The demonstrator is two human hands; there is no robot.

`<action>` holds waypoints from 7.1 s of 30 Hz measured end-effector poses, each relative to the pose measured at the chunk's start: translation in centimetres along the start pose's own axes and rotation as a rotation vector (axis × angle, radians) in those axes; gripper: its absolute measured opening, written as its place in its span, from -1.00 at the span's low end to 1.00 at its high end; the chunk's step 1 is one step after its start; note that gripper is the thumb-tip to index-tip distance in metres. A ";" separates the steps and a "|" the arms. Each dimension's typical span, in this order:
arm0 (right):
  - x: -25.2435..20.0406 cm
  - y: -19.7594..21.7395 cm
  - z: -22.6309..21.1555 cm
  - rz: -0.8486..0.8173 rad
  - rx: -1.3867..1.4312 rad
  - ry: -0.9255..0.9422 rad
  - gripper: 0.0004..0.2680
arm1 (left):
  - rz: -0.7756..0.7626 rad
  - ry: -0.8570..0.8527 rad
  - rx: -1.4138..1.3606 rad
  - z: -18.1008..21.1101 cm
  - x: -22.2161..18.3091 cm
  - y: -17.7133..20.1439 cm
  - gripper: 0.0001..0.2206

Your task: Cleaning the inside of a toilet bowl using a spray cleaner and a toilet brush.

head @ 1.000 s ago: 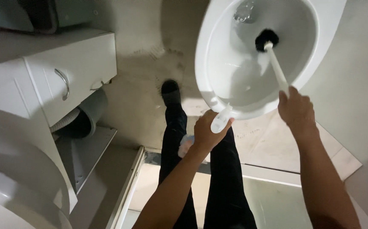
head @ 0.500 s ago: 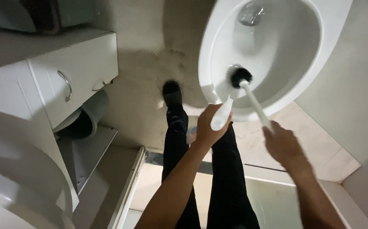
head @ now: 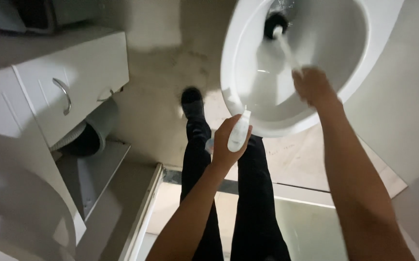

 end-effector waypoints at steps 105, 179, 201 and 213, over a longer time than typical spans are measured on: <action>0.0 -6.2 0.0 0.292 -0.457 0.009 -0.73 | -0.229 -0.431 0.136 -7.3 1.6 -2.1 -0.69; -6.6 -6.8 -0.9 0.562 -0.030 0.393 -0.63 | -0.186 -0.156 0.236 -9.5 2.1 -1.0 -0.80; -12.0 -9.9 -3.5 0.502 -0.032 0.473 -0.66 | -0.140 -0.215 0.170 -9.0 2.0 -0.9 -0.81; -7.5 -8.4 -2.1 0.666 -0.054 0.567 -0.67 | -0.164 -0.178 0.191 -8.6 2.0 -1.1 -0.79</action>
Point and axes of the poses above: each hand's wrist, its own x-axis towards the middle knuckle, its own y-axis out of the back of the hand, z = x × y, the point moved 5 cm from there along x, towards the middle knuckle, and after that the axes turned 15 degrees about -z, right-handed, at the moved point
